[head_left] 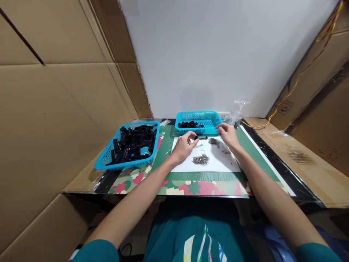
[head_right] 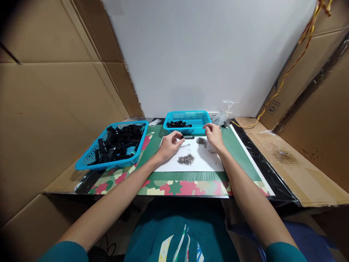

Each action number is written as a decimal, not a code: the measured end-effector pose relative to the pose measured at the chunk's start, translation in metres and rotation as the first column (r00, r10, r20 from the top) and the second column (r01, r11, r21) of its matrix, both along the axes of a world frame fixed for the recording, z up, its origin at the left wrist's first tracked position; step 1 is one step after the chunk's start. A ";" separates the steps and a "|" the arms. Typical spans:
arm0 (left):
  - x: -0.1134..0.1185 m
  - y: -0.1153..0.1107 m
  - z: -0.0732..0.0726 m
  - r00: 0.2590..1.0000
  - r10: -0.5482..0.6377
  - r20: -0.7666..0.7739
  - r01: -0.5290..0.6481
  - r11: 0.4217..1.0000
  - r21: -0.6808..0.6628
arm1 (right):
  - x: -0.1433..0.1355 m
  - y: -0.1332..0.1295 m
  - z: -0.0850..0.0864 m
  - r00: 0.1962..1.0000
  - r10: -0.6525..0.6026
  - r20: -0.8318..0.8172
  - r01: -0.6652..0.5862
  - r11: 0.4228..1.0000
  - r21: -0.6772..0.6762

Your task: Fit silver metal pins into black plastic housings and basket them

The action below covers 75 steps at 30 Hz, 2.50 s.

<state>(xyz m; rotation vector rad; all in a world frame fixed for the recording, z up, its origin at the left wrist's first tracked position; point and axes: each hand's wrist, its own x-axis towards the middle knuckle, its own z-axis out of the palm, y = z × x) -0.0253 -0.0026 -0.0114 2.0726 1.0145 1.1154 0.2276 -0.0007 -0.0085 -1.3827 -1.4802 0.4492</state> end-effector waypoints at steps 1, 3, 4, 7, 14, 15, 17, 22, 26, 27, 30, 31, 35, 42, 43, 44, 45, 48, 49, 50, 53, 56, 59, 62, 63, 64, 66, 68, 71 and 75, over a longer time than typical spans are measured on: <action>0.000 0.001 0.001 0.998 0.004 0.060 -0.002 0.999 -0.033 | 0.002 -0.001 0.001 0.997 0.019 0.071 -0.016 0.999 -0.036; 0.000 0.002 0.004 0.988 0.018 0.156 -0.003 0.995 -0.099 | 0.003 -0.007 0.006 0.979 0.115 0.167 -0.092 0.986 -0.140; 0.000 0.002 0.005 0.982 0.032 0.185 -0.009 0.992 -0.123 | 0.002 -0.010 0.008 0.959 0.198 0.204 -0.158 0.967 -0.198; -0.001 0.005 0.008 0.972 0.073 0.222 -0.040 0.988 -0.150 | -0.001 -0.018 0.012 0.900 0.373 0.225 -0.301 0.906 -0.297; 0.003 0.012 0.001 0.965 0.037 0.261 0.019 0.977 -0.211 | -0.013 -0.019 0.005 0.833 0.505 0.226 -0.442 0.853 -0.276; 0.003 0.013 0.000 0.961 0.034 0.276 0.034 0.970 -0.240 | -0.015 -0.019 0.005 0.831 0.509 0.226 -0.447 0.851 -0.274; 0.005 0.015 -0.002 0.953 0.035 0.302 0.061 0.951 -0.303 | -0.019 -0.021 0.004 0.819 0.529 0.222 -0.466 0.839 -0.281; 0.005 0.012 0.002 0.930 0.011 0.366 0.140 0.913 -0.383 | -0.025 -0.025 0.004 0.802 0.558 0.212 -0.492 0.819 -0.296; 0.005 0.006 0.008 0.930 -0.034 0.365 0.191 0.894 -0.405 | -0.023 -0.022 0.003 0.809 0.548 0.215 -0.488 0.828 -0.276; 0.005 0.006 0.009 0.934 -0.034 0.356 0.189 0.891 -0.413 | -0.022 -0.021 0.003 0.808 0.551 0.207 -0.492 0.825 -0.277; 0.006 0.006 0.007 0.943 -0.027 0.332 0.171 0.896 -0.410 | -0.018 -0.020 0.005 0.815 0.558 0.153 -0.505 0.815 -0.283; 0.006 0.007 0.006 0.945 -0.029 0.326 0.166 0.902 -0.399 | -0.017 -0.021 0.006 0.812 0.568 0.131 -0.517 0.806 -0.290; 0.006 0.009 0.003 0.955 -0.029 0.295 0.138 0.924 -0.356 | -0.015 -0.023 0.010 0.752 0.655 0.073 -0.587 0.716 -0.378; 0.004 0.006 0.005 0.962 -0.019 0.272 0.113 0.936 -0.333 | 0.005 -0.010 0.005 0.932 0.288 0.219 -0.248 0.950 -0.190; 0.004 0.005 0.005 0.964 -0.027 0.266 0.117 0.938 -0.326 | 0.010 -0.008 0.002 0.952 0.182 0.246 -0.151 0.978 -0.142; 0.004 0.005 0.005 0.965 -0.034 0.260 0.119 0.941 -0.317 | 0.014 -0.005 0.000 0.960 0.099 0.262 -0.073 0.991 -0.108; 0.004 0.006 0.005 0.967 -0.039 0.253 0.118 0.944 -0.307 | 0.018 -0.003 -0.003 0.961 0.044 0.272 -0.021 0.996 -0.087; 0.003 0.008 0.003 0.974 -0.035 0.223 0.097 0.957 -0.274 | 0.026 0.001 -0.009 0.961 -0.005 0.276 0.034 0.994 -0.100; 0.003 0.009 0.002 0.976 -0.033 0.214 0.090 0.960 -0.264 | 0.028 0.002 -0.009 0.961 0.000 0.275 0.036 0.991 -0.126; 0.003 0.010 0.001 0.978 -0.036 0.206 0.089 0.963 -0.254 | 0.030 0.002 -0.010 0.962 0.007 0.274 0.038 0.986 -0.160; 0.002 0.012 0.000 0.977 -0.070 0.199 0.116 0.967 -0.227 | 0.038 0.000 -0.006 0.965 0.042 0.258 0.030 0.963 -0.268; 0.002 0.013 0.000 0.975 -0.091 0.201 0.136 0.965 -0.223 | 0.049 -0.005 0.002 0.968 0.161 0.193 -0.080 0.925 -0.371; 0.003 0.012 0.001 0.977 -0.076 0.198 0.121 0.966 -0.227 | 0.058 -0.011 0.007 0.947 0.293 0.130 -0.205 0.866 -0.457; 0.004 0.010 0.002 0.981 -0.067 0.182 0.107 0.969 -0.223 | 0.061 -0.014 0.009 0.925 0.358 0.129 -0.257 0.837 -0.482; 0.004 0.009 0.002 0.982 -0.069 0.173 0.108 0.969 -0.222 | 0.061 -0.015 0.009 0.918 0.373 0.135 -0.270 0.836 -0.477; 0.004 0.009 0.002 0.984 -0.075 0.162 0.110 0.969 -0.222 | 0.061 -0.015 0.010 0.911 0.387 0.141 -0.282 0.836 -0.471; 0.004 0.007 0.002 0.987 -0.087 0.134 0.116 0.967 -0.226 | 0.060 -0.015 0.010 0.900 0.408 0.152 -0.299 0.832 -0.468; 0.004 0.006 0.003 0.990 -0.097 0.100 0.118 0.965 -0.235 | 0.059 -0.014 0.011 0.891 0.426 0.155 -0.306 0.817 -0.489; 0.004 0.004 0.004 0.993 -0.104 0.063 0.116 0.963 -0.244 | 0.060 -0.014 0.012 0.877 0.451 0.163 -0.313 0.796 -0.518; 0.005 0.001 0.007 0.992 -0.112 0.057 0.123 0.960 -0.252 | 0.062 -0.015 0.012 0.862 0.483 0.155 -0.341 0.779 -0.526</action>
